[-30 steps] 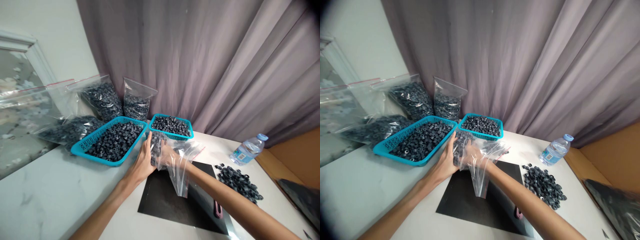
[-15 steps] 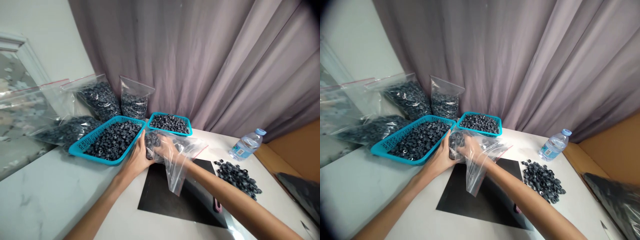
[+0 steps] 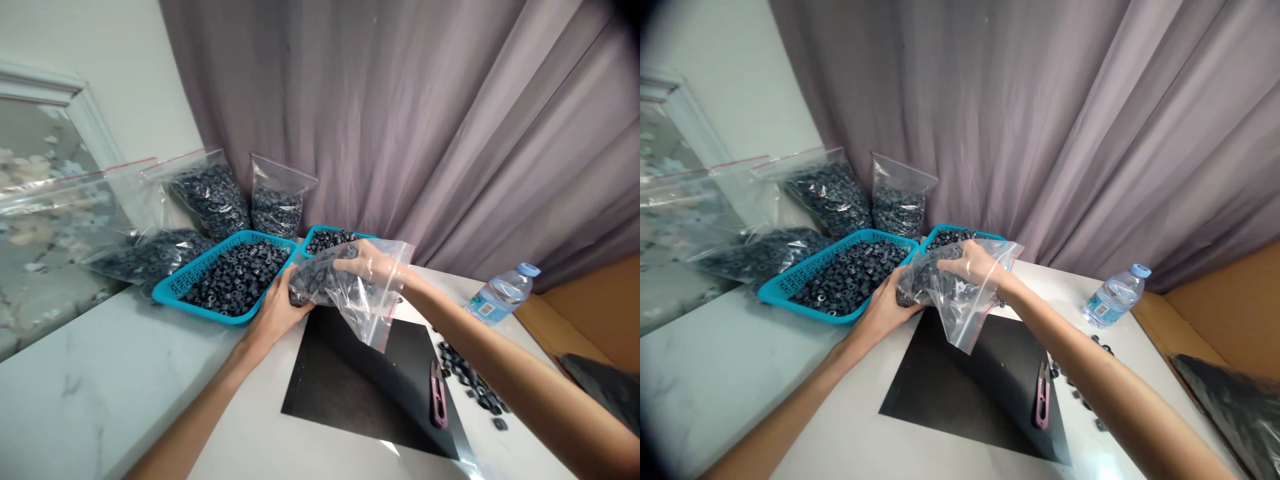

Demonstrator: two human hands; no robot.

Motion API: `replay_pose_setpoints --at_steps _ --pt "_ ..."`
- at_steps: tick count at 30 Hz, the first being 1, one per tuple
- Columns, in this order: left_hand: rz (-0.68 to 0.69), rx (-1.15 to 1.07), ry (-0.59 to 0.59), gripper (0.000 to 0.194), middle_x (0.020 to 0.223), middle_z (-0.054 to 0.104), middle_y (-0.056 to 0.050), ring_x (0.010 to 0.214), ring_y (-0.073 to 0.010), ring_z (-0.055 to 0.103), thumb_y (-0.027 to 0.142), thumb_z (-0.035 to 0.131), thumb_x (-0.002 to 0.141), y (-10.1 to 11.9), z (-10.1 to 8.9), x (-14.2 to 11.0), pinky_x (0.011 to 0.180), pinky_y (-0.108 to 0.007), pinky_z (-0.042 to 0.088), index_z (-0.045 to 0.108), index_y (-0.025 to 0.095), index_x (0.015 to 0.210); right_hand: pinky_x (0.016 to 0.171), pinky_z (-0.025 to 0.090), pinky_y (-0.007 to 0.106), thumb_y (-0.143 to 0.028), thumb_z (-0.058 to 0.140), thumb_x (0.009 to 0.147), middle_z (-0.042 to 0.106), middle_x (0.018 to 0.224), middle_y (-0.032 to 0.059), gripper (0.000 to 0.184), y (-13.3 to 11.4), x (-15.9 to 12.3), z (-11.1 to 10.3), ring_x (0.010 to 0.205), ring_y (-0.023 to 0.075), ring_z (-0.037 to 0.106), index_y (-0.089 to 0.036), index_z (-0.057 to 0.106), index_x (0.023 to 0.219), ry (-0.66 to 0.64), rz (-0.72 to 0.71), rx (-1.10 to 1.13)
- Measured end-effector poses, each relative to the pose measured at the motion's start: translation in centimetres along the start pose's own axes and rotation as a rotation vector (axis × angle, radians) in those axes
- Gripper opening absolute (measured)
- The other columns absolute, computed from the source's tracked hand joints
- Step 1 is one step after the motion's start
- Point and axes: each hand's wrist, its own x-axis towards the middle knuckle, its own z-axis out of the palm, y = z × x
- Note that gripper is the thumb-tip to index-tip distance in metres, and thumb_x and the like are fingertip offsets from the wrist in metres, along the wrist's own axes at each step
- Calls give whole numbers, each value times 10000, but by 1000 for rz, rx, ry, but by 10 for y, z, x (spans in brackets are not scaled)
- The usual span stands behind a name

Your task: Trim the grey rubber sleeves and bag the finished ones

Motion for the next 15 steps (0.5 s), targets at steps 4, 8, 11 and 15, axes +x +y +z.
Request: replay_pose_setpoints --at_steps 4,8,11,15 --pt "3 4 20 656 1307 670 -127 1241 -333 647 365 819 755 -1 3 -1 1068 -475 526 535 203 1325 491 437 218 -279 675 759 643 614 -15 132 -9 -6 -10 509 95 521 -156 715 786 -47 44 76" --pt "-1 13 34 632 1302 673 -132 1246 -350 644 340 816 757 -1 5 -2 1059 -483 529 544 198 1310 440 368 205 -264 651 747 556 539 -47 116 -13 -12 -12 452 73 452 -154 685 754 -15 81 113" --pt "-10 11 37 607 1282 687 -128 1229 -349 654 315 813 760 0 4 -2 1043 -480 538 550 199 1295 421 340 203 -280 652 751 540 534 -56 136 -16 -18 -11 442 69 433 -156 692 791 21 93 122" --pt "-31 -2 29 589 1268 699 -108 1206 -336 668 332 816 767 3 2 -4 1019 -470 549 559 222 1285 411 348 212 -290 680 746 584 574 -35 154 -20 -28 -11 454 84 458 -166 703 835 44 110 135"
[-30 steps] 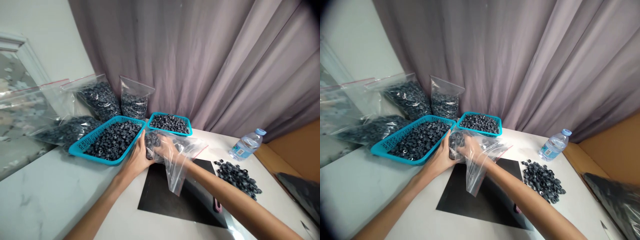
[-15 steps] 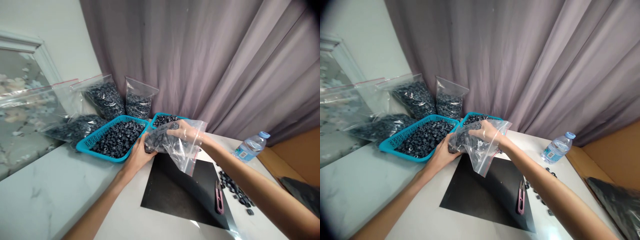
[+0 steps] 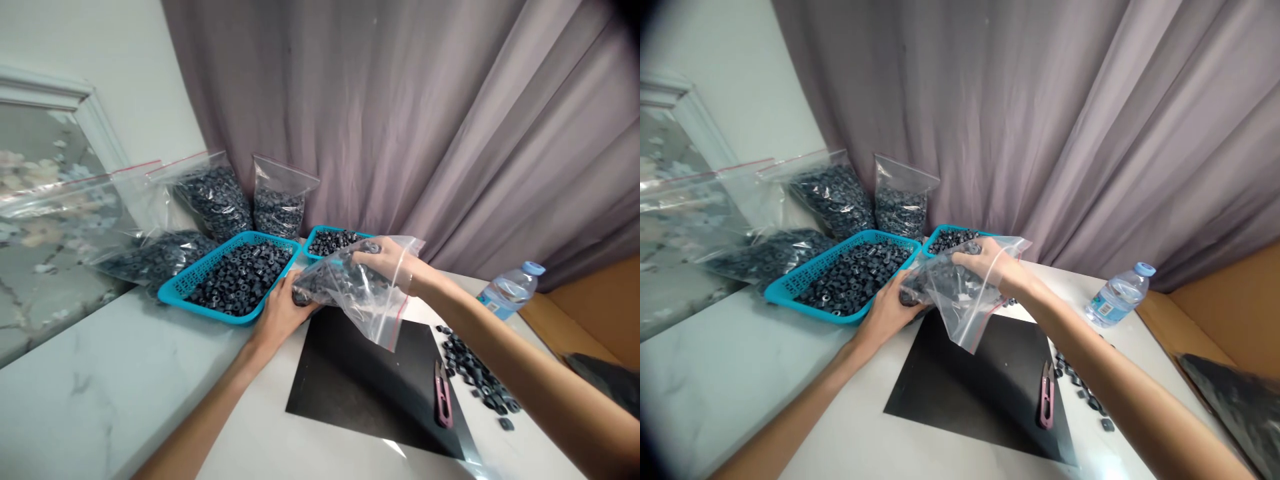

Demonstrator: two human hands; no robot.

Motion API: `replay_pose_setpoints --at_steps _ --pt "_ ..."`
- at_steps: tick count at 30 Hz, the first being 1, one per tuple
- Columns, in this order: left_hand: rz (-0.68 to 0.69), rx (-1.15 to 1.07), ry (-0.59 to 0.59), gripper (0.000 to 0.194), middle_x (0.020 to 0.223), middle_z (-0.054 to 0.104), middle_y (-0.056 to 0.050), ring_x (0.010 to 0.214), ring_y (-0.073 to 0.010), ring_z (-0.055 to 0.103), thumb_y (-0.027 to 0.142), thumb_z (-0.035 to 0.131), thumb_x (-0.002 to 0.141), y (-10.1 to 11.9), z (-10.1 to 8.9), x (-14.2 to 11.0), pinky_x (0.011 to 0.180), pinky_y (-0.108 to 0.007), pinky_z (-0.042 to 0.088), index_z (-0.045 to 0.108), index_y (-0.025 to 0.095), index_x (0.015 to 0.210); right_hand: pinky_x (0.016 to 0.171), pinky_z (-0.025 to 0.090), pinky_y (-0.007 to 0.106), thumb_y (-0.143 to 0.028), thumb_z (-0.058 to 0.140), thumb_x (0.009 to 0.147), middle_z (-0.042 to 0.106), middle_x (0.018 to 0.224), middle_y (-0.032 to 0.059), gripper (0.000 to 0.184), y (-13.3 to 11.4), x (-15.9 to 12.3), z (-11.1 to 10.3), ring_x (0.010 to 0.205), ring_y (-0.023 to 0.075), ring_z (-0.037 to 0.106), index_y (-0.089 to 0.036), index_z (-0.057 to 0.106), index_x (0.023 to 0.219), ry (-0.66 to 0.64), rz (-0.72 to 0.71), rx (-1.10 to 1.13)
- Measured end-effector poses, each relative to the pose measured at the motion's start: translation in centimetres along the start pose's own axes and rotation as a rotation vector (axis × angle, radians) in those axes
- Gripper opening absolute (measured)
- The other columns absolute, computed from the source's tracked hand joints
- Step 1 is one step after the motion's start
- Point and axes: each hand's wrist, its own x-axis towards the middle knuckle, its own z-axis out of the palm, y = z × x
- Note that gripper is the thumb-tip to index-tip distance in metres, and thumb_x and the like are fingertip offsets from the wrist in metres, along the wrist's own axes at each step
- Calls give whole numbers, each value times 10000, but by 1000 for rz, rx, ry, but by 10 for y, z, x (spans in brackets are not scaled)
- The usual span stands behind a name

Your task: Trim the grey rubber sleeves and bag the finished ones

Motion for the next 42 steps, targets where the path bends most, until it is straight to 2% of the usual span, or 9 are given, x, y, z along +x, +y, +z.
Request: replay_pose_setpoints --at_steps 6,11,14,18,23,29,32,35,42 --pt "-22 -21 -38 472 1165 728 -76 1123 -296 702 297 790 782 4 -3 -1 947 -422 575 610 241 1215 532 498 249 -318 739 722 710 772 34 229 2 -22 -7 648 167 637 -191 716 911 -31 57 53" --pt "-29 -28 -46 452 1143 732 -73 1119 -285 700 266 785 766 6 -2 -1 970 -413 562 632 242 1191 606 526 249 -385 738 757 703 813 23 290 4 -42 -17 691 164 642 -169 711 949 -128 -10 71" --pt "-19 -33 -54 472 1164 727 -78 1144 -289 688 279 783 766 5 -2 0 998 -418 546 627 240 1209 613 517 245 -384 728 764 702 807 26 270 6 -46 -17 703 164 639 -164 708 919 -48 -47 75" --pt "-15 -30 -67 491 1187 725 -88 1148 -301 684 282 773 769 1 0 1 991 -425 541 614 234 1231 633 516 263 -375 731 755 701 819 26 283 8 -45 -11 702 169 638 -162 700 938 158 -116 92" --pt "-26 -15 -66 487 1213 721 -84 1183 -305 666 281 755 762 1 1 2 1027 -424 517 607 234 1224 572 457 244 -313 659 777 638 711 -17 139 6 -53 -1 635 145 588 -180 674 817 367 -287 -44" --pt "-21 -15 -104 420 1170 727 -51 1113 -272 683 246 714 779 7 -3 1 991 -376 532 627 251 1190 611 467 263 -312 658 800 642 743 -18 106 13 -92 11 660 160 582 -213 671 838 471 -321 -209" --pt "-22 -15 -105 407 1184 723 -55 1131 -273 672 228 716 764 6 -1 2 1027 -385 514 639 239 1164 550 435 247 -295 656 827 582 684 -36 56 19 -112 9 587 143 533 -242 639 826 534 -315 -278" --pt "-22 -23 -117 402 1174 727 -52 1111 -267 680 245 711 765 4 0 3 1007 -371 521 658 239 1163 528 426 242 -319 684 833 604 707 -36 95 23 -119 2 577 141 529 -258 649 897 636 -310 -292" --pt "-37 -28 -139 411 1209 718 -56 1130 -274 669 309 695 747 8 -5 7 999 -359 516 658 239 1150 564 434 238 -313 651 843 598 745 -28 77 25 -109 -5 630 140 533 -239 636 860 541 -302 -212"
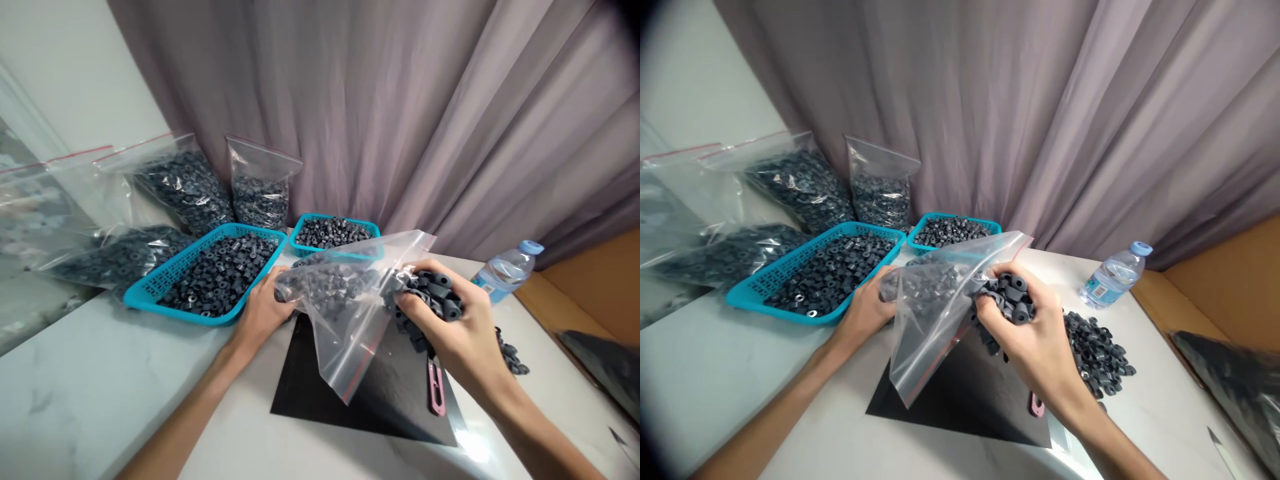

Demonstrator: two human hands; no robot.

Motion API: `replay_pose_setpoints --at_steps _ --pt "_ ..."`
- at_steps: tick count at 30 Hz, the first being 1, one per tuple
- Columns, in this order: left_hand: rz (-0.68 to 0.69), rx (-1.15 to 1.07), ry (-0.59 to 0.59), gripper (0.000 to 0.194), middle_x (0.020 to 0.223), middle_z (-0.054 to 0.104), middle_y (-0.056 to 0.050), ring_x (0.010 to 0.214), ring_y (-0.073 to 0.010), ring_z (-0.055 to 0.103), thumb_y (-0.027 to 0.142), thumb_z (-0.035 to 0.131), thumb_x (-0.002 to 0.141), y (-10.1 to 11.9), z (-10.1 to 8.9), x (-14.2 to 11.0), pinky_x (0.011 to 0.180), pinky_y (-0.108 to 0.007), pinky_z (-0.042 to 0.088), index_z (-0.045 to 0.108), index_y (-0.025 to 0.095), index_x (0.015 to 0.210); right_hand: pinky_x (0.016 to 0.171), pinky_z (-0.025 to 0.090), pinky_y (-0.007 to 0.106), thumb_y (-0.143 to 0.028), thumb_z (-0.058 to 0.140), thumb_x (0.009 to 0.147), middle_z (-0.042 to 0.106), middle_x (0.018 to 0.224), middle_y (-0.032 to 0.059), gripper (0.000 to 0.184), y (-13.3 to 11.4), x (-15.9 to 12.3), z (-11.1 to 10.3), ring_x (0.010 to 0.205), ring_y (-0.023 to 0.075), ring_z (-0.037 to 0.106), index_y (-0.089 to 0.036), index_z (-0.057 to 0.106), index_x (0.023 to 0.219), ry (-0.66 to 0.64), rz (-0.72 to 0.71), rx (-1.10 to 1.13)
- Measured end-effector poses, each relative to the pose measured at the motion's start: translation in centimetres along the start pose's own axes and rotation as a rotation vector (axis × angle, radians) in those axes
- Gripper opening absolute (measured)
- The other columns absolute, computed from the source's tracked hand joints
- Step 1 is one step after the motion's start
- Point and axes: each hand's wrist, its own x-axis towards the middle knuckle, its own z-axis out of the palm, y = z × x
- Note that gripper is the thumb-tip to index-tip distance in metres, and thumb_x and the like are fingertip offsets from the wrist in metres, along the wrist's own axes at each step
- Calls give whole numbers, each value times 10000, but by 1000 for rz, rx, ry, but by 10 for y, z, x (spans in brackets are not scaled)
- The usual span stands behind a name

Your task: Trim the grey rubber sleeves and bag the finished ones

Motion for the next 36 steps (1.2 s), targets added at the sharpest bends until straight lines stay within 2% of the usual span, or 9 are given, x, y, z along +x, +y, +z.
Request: replay_pose_setpoints --at_steps 7,15,18,21,23,28,32,36 --pt "-34 -5 4 406 1190 719 -36 1043 -261 695 345 658 721 4 -4 2 959 -347 533 648 237 1113 526 416 213 -301 664 841 588 728 -46 85 11 -10 -12 579 113 515 -243 633 894 4 -19 -17" --pt "-111 -8 27 499 1113 744 -56 1007 -275 708 346 670 681 1 -4 4 979 -406 536 604 228 1161 494 429 196 -296 653 845 613 728 -52 99 27 -29 -33 537 104 520 -245 633 927 -3 9 -69" --pt "-117 -6 29 490 1120 746 -63 1022 -280 709 355 664 690 0 -4 4 987 -414 534 601 230 1159 493 421 206 -290 627 836 592 685 -54 93 43 -26 -23 525 108 501 -229 618 906 -76 47 -55" --pt "-115 4 43 475 1133 745 -76 1040 -287 709 358 655 695 0 -2 4 990 -416 533 595 225 1147 562 452 212 -278 609 829 592 704 -48 97 65 -22 0 581 115 530 -213 595 899 -215 44 -51" --pt "-110 9 45 469 1138 746 -77 1045 -286 711 359 656 695 -1 -1 4 984 -410 537 590 228 1141 651 491 227 -261 581 845 626 753 -31 108 79 -21 17 669 135 587 -204 595 935 -314 0 -104" --pt "-103 25 48 471 1165 742 -84 1088 -291 702 358 660 703 -2 0 5 1002 -401 526 586 227 1149 800 536 280 -212 614 811 709 933 10 265 98 -24 48 838 184 673 -218 643 1074 -444 -79 -183" --pt "-110 47 42 477 1165 740 -85 1096 -304 698 364 658 714 -2 1 5 995 -410 525 588 225 1166 849 558 335 -255 643 837 711 1098 60 383 105 -29 55 981 234 690 -239 612 1218 -484 -110 -276" --pt "-116 60 30 481 1166 739 -71 1097 -299 694 373 670 723 -1 1 6 997 -405 522 599 236 1179 916 565 408 -380 644 897 648 1277 112 429 108 -33 53 1180 288 629 -237 575 1295 -495 -138 -371"
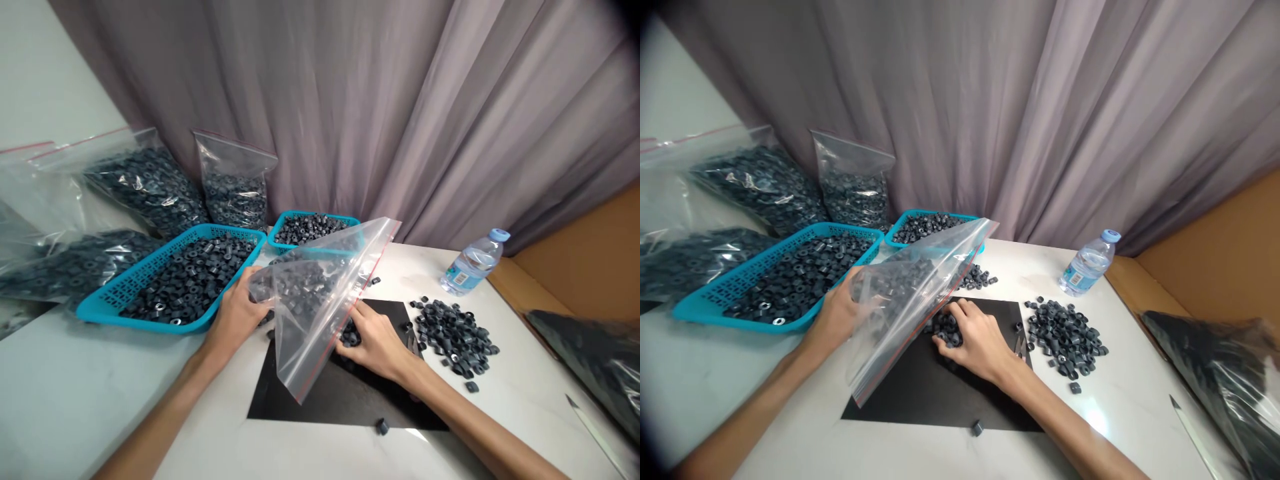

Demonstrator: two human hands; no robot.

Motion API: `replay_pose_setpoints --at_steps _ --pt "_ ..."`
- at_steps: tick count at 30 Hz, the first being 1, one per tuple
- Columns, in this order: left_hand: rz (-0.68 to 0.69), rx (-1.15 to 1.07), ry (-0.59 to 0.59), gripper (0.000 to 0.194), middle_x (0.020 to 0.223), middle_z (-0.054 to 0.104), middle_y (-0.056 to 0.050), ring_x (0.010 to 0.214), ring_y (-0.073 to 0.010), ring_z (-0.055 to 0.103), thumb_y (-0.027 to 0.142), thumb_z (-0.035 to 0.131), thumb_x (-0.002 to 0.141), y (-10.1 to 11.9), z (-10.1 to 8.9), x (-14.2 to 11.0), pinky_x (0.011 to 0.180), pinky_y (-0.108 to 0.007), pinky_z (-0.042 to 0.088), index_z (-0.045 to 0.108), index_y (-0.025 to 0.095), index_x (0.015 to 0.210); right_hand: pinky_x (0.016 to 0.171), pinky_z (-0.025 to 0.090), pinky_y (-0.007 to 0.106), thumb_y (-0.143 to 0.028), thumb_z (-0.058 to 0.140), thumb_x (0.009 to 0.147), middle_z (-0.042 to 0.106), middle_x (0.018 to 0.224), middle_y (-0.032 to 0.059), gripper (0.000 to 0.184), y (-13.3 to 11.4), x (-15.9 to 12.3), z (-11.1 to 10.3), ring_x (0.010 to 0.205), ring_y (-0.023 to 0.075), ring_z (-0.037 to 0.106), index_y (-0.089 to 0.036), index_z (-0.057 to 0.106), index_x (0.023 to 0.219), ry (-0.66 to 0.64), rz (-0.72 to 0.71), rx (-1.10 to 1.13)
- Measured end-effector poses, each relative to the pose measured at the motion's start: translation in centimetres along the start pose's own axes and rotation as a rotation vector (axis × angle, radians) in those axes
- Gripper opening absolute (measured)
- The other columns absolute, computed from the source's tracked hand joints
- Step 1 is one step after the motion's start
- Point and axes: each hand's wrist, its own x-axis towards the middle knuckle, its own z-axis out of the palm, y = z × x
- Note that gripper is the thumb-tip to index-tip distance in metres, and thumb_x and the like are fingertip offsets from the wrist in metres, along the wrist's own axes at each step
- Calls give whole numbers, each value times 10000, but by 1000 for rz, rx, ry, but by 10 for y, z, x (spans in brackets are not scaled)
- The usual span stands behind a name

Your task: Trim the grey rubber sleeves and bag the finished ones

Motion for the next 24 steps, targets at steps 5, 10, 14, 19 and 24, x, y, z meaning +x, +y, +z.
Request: replay_pose_setpoints --at_steps 5,10,14,19,24 --pt "-4 2 4 492 1171 733 -71 1092 -294 691 385 673 725 0 0 1 992 -395 526 600 227 1185 958 566 458 -506 644 914 573 1392 125 496 -1 -4 2 1290 315 534 -251 562 1330 -14 -25 -82" --pt "-18 -16 2 491 1134 738 -56 1025 -280 710 358 646 725 0 -1 1 957 -389 545 614 228 1198 991 546 489 -635 608 911 594 1311 121 580 -4 -6 1 1234 315 534 -244 561 1336 6 -36 -136" --pt "-30 -34 20 490 1111 738 -68 1042 -290 710 331 610 733 3 -1 1 957 -406 551 602 214 1209 974 551 505 -727 581 883 595 1281 102 651 -5 -7 -5 1231 319 528 -284 554 1359 -14 -28 -147" --pt "-42 -28 48 510 1098 726 -103 1028 -321 713 364 577 756 9 0 1 967 -452 548 589 189 1234 1023 526 530 -743 598 860 575 1328 99 702 -6 -12 -11 1254 325 509 -308 539 1408 -36 -19 -120" --pt "-36 -10 85 526 1113 731 -100 1052 -328 705 350 590 753 5 3 1 1018 -461 529 596 204 1258 1071 493 558 -785 615 816 531 1424 109 851 -6 -18 -18 1319 345 462 -339 443 1521 -39 -31 -100"
